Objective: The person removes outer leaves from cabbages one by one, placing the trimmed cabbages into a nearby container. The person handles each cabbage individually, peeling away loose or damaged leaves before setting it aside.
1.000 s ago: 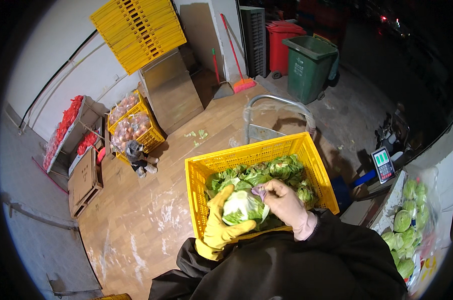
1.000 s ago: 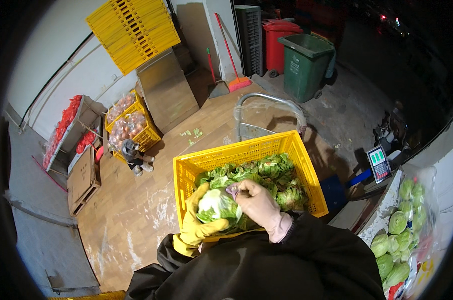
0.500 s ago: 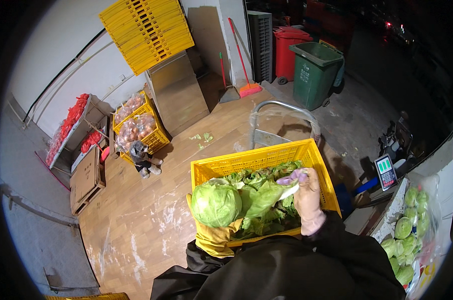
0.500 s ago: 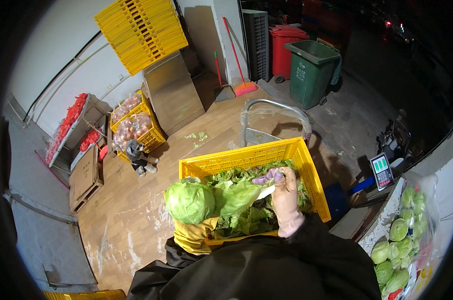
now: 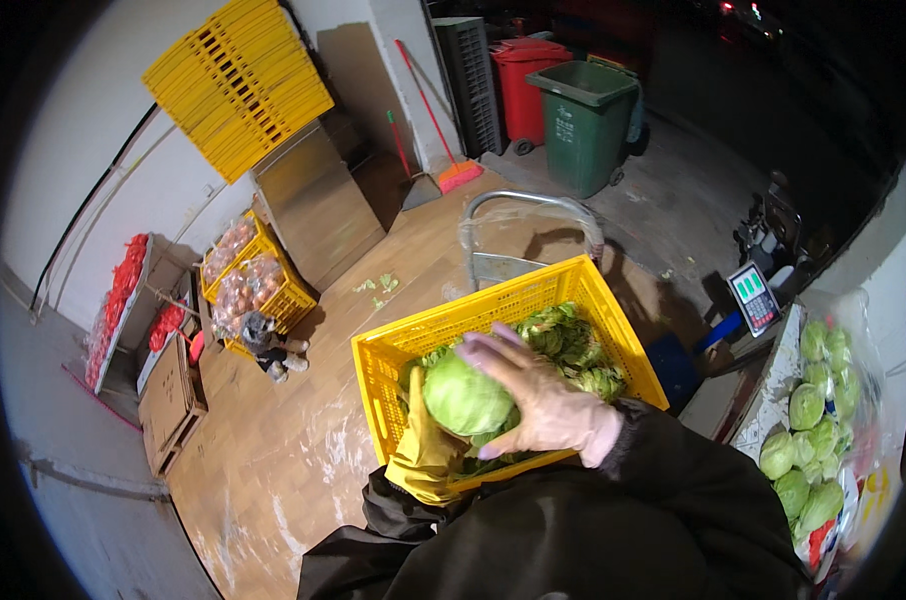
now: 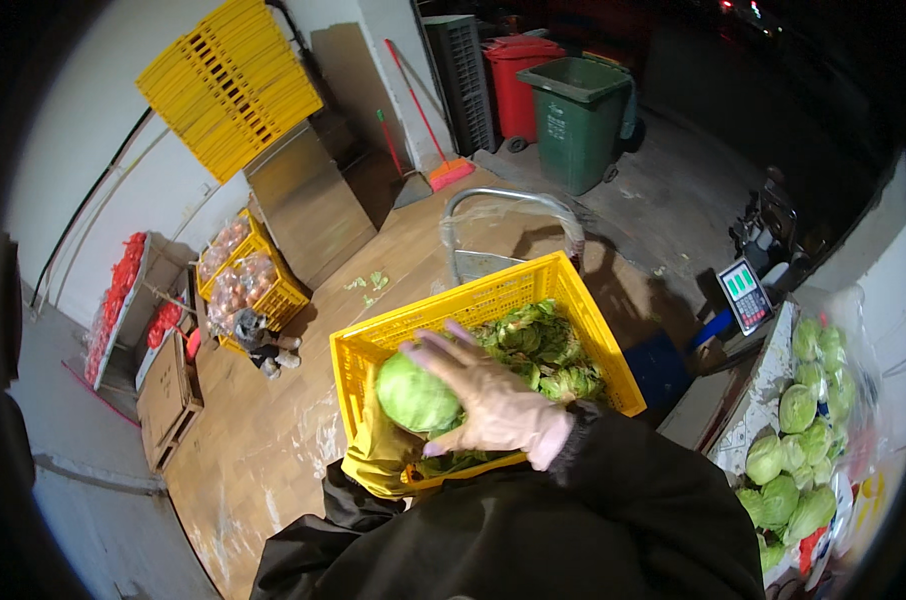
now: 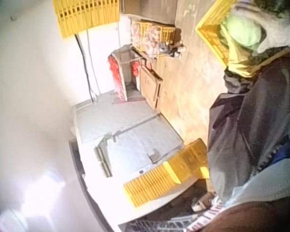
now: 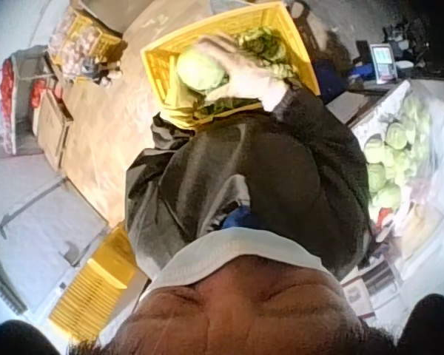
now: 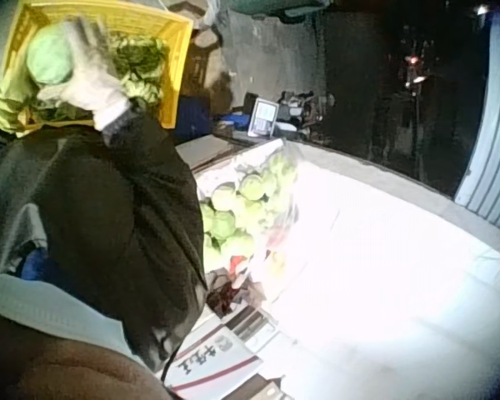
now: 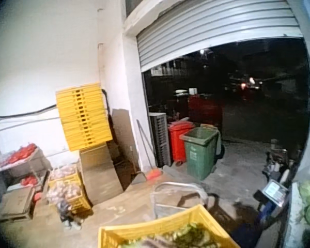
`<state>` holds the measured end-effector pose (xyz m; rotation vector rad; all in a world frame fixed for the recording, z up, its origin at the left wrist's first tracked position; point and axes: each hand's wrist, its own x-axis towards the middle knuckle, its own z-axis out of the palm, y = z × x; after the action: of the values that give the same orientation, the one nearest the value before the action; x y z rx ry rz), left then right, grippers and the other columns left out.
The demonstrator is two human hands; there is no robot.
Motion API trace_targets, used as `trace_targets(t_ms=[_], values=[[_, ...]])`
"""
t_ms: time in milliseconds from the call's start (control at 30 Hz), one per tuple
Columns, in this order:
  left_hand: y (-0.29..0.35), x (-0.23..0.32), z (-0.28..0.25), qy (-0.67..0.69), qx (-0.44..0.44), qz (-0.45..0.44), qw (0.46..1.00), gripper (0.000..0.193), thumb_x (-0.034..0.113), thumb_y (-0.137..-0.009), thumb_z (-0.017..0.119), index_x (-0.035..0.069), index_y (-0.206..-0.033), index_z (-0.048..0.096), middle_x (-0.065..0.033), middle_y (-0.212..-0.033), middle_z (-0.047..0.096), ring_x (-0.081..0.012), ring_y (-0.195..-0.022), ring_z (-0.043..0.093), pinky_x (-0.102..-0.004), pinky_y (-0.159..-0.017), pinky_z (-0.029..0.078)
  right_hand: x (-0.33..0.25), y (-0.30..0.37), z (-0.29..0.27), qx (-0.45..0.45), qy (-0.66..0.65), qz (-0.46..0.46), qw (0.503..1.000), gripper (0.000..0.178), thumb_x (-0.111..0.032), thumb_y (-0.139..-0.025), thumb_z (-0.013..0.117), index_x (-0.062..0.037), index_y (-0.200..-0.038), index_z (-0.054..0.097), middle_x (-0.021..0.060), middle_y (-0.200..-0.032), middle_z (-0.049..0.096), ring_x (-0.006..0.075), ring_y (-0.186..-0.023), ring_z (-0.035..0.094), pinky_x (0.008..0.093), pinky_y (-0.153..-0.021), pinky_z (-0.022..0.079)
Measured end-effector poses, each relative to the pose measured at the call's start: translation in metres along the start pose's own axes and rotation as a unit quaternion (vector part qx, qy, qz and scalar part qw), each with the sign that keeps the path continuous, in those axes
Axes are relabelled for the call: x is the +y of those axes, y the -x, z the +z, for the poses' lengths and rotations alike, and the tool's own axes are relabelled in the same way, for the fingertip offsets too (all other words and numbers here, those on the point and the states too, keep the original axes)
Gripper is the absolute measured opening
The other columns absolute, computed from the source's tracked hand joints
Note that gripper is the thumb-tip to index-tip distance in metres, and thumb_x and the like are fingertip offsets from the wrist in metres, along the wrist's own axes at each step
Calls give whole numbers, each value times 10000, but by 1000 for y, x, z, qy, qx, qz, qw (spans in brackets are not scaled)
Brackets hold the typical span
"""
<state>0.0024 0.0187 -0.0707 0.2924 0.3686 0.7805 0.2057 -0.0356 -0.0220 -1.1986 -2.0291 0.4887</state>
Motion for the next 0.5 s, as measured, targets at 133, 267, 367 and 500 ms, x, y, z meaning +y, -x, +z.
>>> trace_targets(t_ms=[133, 267, 367, 500], values=[[-4, -6, 14, -208, 76, 8, 975, 383, 269, -1046, 432, 25, -1330, 512, -185, -1153, 675, -242, -958, 700, -362, -813, 587, 17, -3, 4, 111, -321, 137, 931, 1123, -483, -638, 888, -118, -1519, 295, 229, -1451, 413, 368, -1352, 416, 496, -1147, 356], [-25, -3, 15, -467, 126, -30, 875, 438, 336, -1028, 483, 49, -707, 560, -70, -477, 538, -211, -436, 556, -314, -513, 485, 38, 39, 12, 146, -805, 334, 468, 869, -561, -826, 711, -77, -1473, 393, 158, -1468, 458, 342, -1303, 500, 517, -1092, 418], [-40, -12, 11, -715, 173, 230, 638, 395, 290, -1011, 530, -10, -767, 611, -81, -629, 631, -197, -583, 601, -339, -565, 476, 40, 67, 20, 146, -909, 205, 332, 846, -697, -872, 524, -123, -1480, 395, 194, -1508, 398, 418, -1355, 417, 642, -1109, 324], [-47, -38, 30, -593, 98, 134, 788, 379, 223, -971, 614, -62, -1221, 602, -120, -1060, 670, -163, -936, 620, -315, -837, 496, 51, 102, 22, 181, -910, 186, 323, 842, -673, -881, 534, -124, -1496, 364, 166, -1524, 386, 403, -1372, 402, 647, -1117, 312]])
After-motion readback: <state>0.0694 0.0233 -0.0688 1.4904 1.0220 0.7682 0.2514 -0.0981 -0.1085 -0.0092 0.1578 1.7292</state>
